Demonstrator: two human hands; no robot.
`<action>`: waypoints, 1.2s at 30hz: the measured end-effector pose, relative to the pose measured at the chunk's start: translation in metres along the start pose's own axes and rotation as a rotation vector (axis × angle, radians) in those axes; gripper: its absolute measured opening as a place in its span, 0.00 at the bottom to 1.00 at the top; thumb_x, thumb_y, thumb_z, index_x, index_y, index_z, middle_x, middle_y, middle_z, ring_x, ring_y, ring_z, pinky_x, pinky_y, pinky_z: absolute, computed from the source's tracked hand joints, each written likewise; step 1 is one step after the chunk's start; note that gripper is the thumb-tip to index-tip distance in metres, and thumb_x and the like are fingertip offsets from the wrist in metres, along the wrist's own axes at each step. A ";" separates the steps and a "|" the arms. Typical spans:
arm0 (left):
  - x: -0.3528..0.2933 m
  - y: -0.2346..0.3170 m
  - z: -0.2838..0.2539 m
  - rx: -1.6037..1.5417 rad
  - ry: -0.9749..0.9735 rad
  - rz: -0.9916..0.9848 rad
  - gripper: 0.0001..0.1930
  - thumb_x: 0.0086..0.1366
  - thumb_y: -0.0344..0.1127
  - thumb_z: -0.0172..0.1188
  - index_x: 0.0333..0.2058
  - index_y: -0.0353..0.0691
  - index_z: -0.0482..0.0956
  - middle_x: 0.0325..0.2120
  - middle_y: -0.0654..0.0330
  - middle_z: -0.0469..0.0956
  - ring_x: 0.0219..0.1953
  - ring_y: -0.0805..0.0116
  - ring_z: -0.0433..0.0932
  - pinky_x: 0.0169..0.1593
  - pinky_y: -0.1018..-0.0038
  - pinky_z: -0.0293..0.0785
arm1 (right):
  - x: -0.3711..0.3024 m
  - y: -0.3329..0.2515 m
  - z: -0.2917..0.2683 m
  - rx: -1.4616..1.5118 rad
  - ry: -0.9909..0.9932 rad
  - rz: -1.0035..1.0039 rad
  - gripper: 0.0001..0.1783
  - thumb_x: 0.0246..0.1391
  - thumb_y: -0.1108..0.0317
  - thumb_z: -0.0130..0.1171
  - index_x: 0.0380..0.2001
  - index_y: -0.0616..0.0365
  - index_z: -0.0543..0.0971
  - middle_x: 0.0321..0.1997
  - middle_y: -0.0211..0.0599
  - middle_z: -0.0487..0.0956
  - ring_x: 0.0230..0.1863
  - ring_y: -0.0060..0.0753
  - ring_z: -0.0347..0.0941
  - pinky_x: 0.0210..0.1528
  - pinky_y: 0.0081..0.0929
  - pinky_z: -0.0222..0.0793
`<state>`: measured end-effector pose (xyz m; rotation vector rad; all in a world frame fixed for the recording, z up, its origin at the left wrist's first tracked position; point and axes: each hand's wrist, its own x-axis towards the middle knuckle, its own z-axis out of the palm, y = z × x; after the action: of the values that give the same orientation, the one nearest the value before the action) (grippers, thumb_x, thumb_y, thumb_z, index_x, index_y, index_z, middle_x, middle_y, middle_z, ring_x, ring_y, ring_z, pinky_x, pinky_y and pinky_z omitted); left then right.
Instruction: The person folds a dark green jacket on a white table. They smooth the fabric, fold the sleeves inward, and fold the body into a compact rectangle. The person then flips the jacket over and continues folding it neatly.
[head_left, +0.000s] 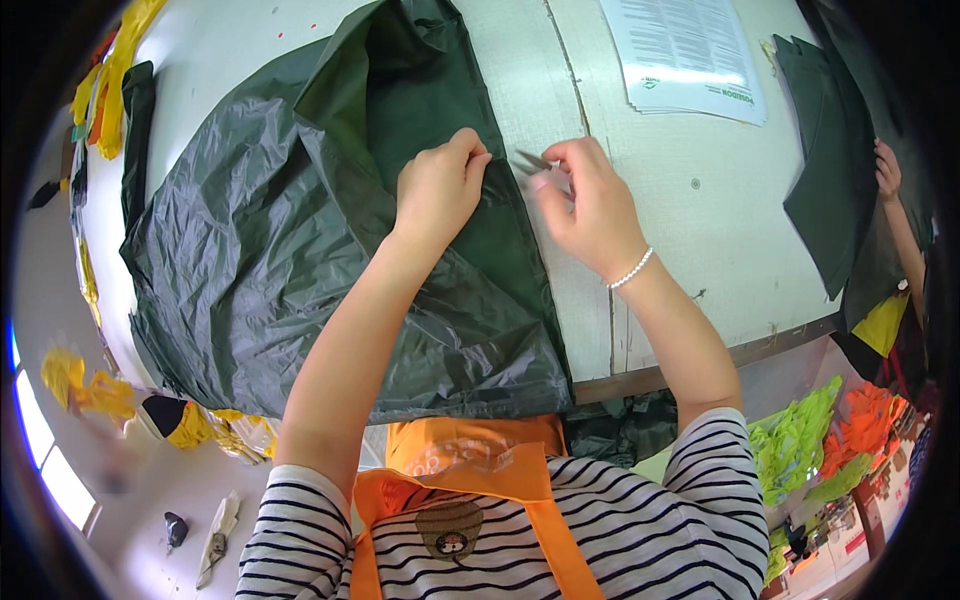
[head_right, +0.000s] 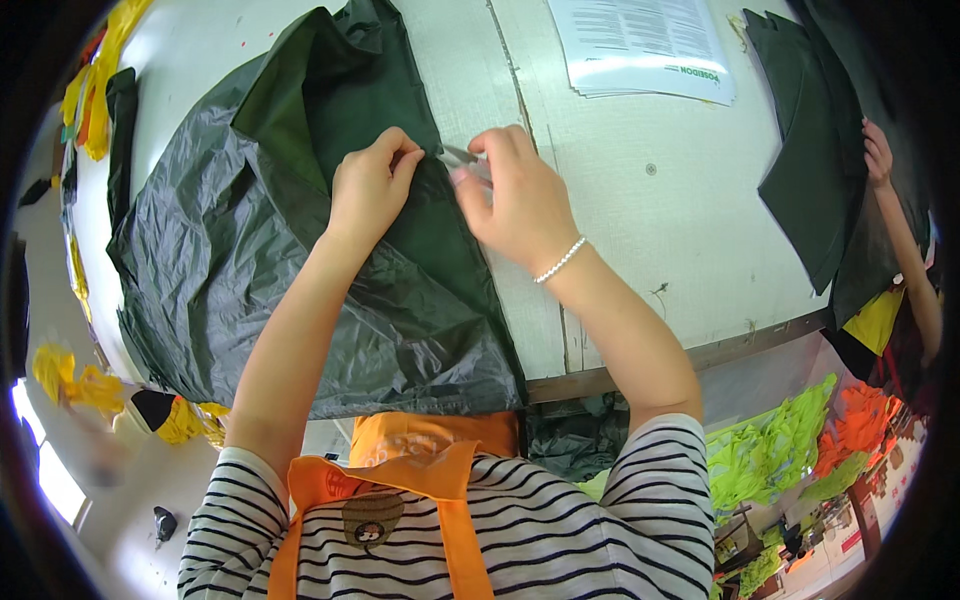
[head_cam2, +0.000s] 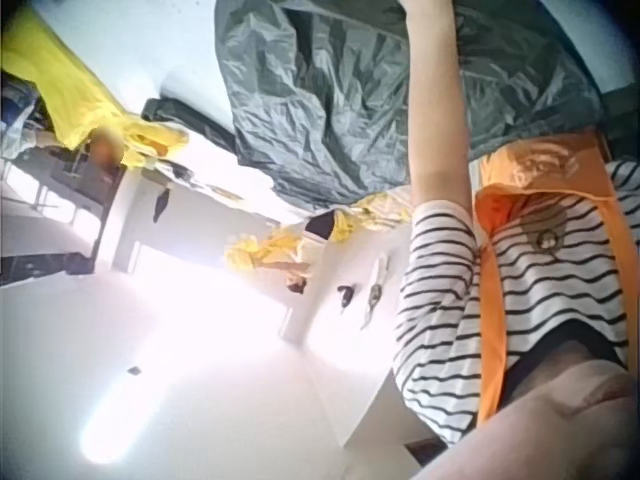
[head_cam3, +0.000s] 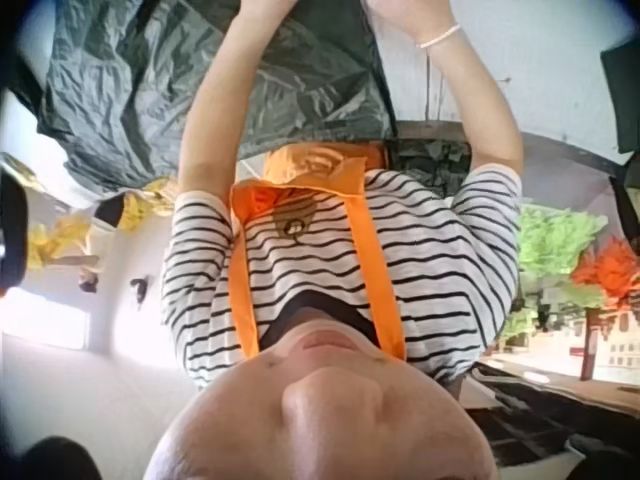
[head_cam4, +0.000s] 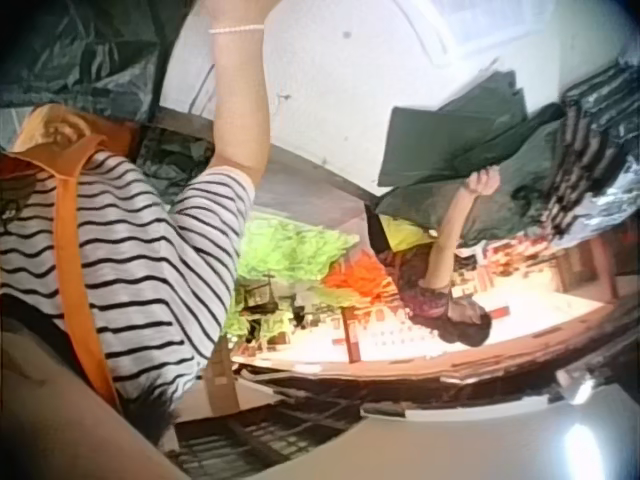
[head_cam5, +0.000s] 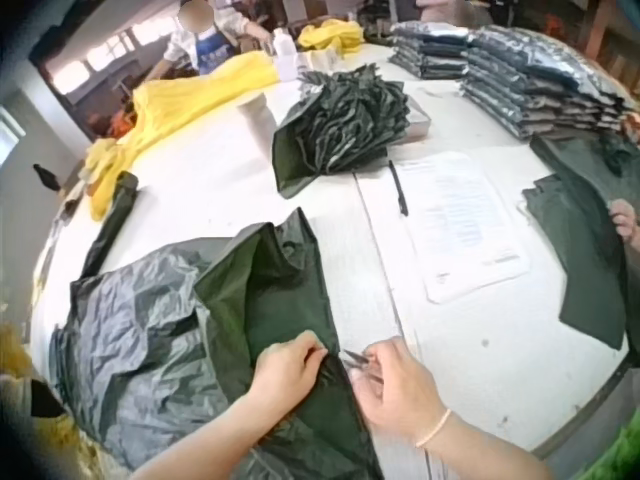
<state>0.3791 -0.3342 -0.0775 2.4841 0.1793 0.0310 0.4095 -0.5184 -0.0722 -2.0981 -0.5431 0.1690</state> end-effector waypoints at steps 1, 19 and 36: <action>0.000 -0.001 0.000 0.015 -0.001 -0.003 0.04 0.58 0.32 0.60 0.29 0.39 0.75 0.18 0.54 0.76 0.20 0.55 0.76 0.26 0.67 0.69 | -0.001 0.000 0.003 -0.039 -0.045 -0.006 0.11 0.52 0.67 0.59 0.35 0.58 0.71 0.37 0.39 0.72 0.29 0.43 0.74 0.30 0.37 0.71; -0.002 0.009 -0.003 0.067 -0.018 0.053 0.03 0.56 0.31 0.61 0.27 0.39 0.77 0.23 0.53 0.79 0.26 0.54 0.79 0.29 0.66 0.73 | 0.008 0.011 0.024 -0.372 -0.099 -0.094 0.11 0.50 0.62 0.61 0.29 0.57 0.74 0.33 0.37 0.72 0.30 0.39 0.76 0.27 0.35 0.72; 0.108 0.004 -0.109 0.938 -0.061 0.126 0.10 0.55 0.40 0.63 0.32 0.42 0.79 0.33 0.57 0.79 0.37 0.57 0.78 0.40 0.62 0.74 | 0.132 0.009 0.030 -0.573 0.038 -0.151 0.19 0.49 0.62 0.64 0.41 0.60 0.75 0.47 0.44 0.74 0.50 0.44 0.69 0.50 0.38 0.66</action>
<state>0.4796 -0.2573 0.0091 3.4237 -0.0023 -0.0988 0.5203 -0.4414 -0.0843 -2.5908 -0.7930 -0.1312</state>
